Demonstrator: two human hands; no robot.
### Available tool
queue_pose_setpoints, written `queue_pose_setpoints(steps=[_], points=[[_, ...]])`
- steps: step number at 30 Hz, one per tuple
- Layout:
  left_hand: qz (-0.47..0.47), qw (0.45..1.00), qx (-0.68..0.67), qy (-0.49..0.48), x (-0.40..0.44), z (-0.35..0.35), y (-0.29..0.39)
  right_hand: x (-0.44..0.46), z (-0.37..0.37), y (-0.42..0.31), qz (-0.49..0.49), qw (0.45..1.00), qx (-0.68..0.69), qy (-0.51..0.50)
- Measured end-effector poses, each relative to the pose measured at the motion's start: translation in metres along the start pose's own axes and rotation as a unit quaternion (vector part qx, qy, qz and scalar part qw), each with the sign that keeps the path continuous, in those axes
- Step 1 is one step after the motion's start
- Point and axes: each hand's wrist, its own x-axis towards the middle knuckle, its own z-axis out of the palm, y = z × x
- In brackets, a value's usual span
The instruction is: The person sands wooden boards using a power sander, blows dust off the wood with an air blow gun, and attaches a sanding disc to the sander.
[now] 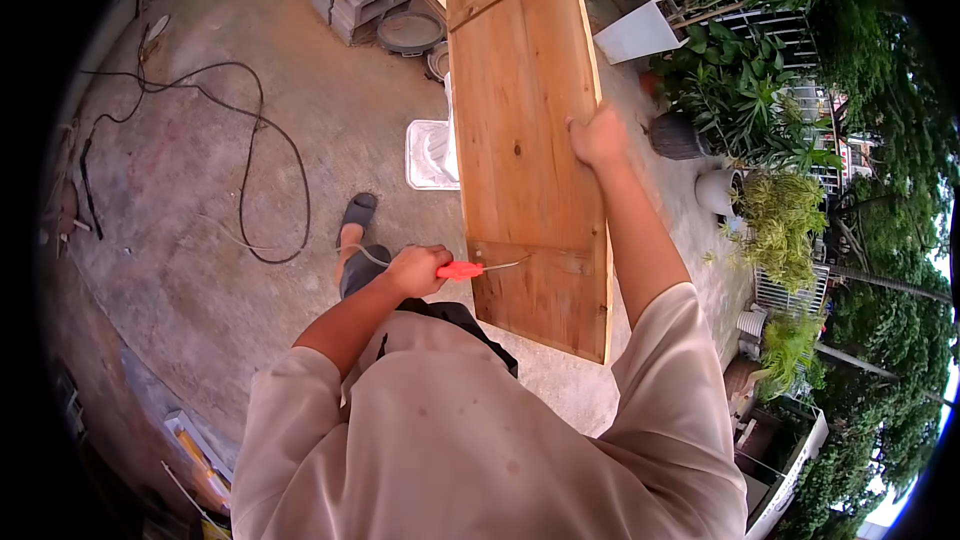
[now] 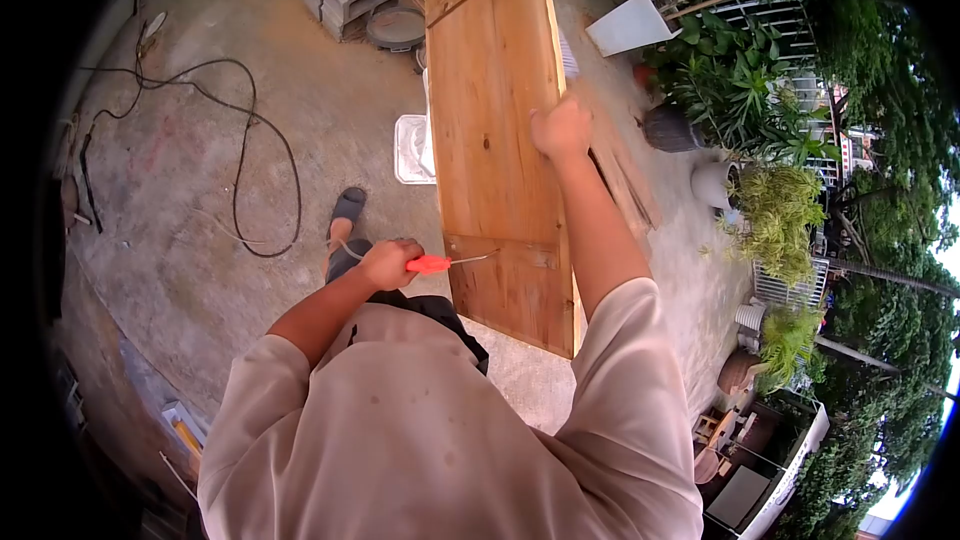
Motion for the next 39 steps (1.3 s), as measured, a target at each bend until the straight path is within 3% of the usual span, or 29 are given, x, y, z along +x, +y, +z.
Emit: queue_pose_setpoints(steps=[3, 7, 13, 14, 17, 20, 23, 26, 29, 32, 36, 39], points=[[-0.002, 1.0, -0.016, 0.007, 0.029, -0.028, 0.015, 0.001, 0.005, 0.004, 0.001, 1.0, -0.008, 0.007], [-0.069, 0.992, -0.054, 0.092, 0.062, -0.059, 0.018, 0.002, 0.004, 0.004, 0.004, 1.0, -0.008, -0.012], [-0.16, 0.969, -0.129, 0.134, 0.149, -0.124, -0.001, -0.004, -0.001, -0.001, 0.006, 0.999, 0.024, -0.022], [-0.154, 0.972, -0.126, 0.127, 0.162, -0.136, -0.004, -0.007, -0.003, -0.005, 0.001, 1.0, 0.026, -0.016], [-0.023, 0.988, -0.116, 0.102, 0.186, -0.162, -0.016, -0.015, -0.006, -0.007, 0.007, 0.999, 0.041, -0.015], [0.022, 0.992, -0.092, 0.078, 0.201, -0.192, -0.018, -0.015, -0.007, -0.012, -0.01, 0.998, 0.063, -0.008], [-0.043, 0.983, -0.126, 0.127, 0.221, -0.209, -0.027, -0.016, -0.014, -0.026, 0.032, 0.998, 0.047, -0.028], [0.095, 0.994, -0.051, -0.028, 0.224, -0.236, -0.03, -0.009, -0.02, -0.03, 0.05, 0.994, 0.082, -0.049], [-0.096, 0.974, -0.167, 0.121, 0.245, -0.242, -0.032, 0.001, -0.02, -0.035, 0.064, 0.988, 0.118, -0.072], [0.082, 0.981, -0.124, 0.126, 0.255, -0.256, -0.046, 0.006, -0.029, -0.053, 0.083, 0.985, 0.127, -0.088], [-0.099, 0.964, -0.156, 0.194, 0.283, -0.279, -0.056, 0.008, -0.013, -0.049, 0.059, 0.981, 0.178, -0.043], [0.045, 0.982, -0.11, 0.145, 0.291, -0.296, -0.069, 0.007, -0.01, -0.044, 0.06, 0.976, 0.202, -0.05]])
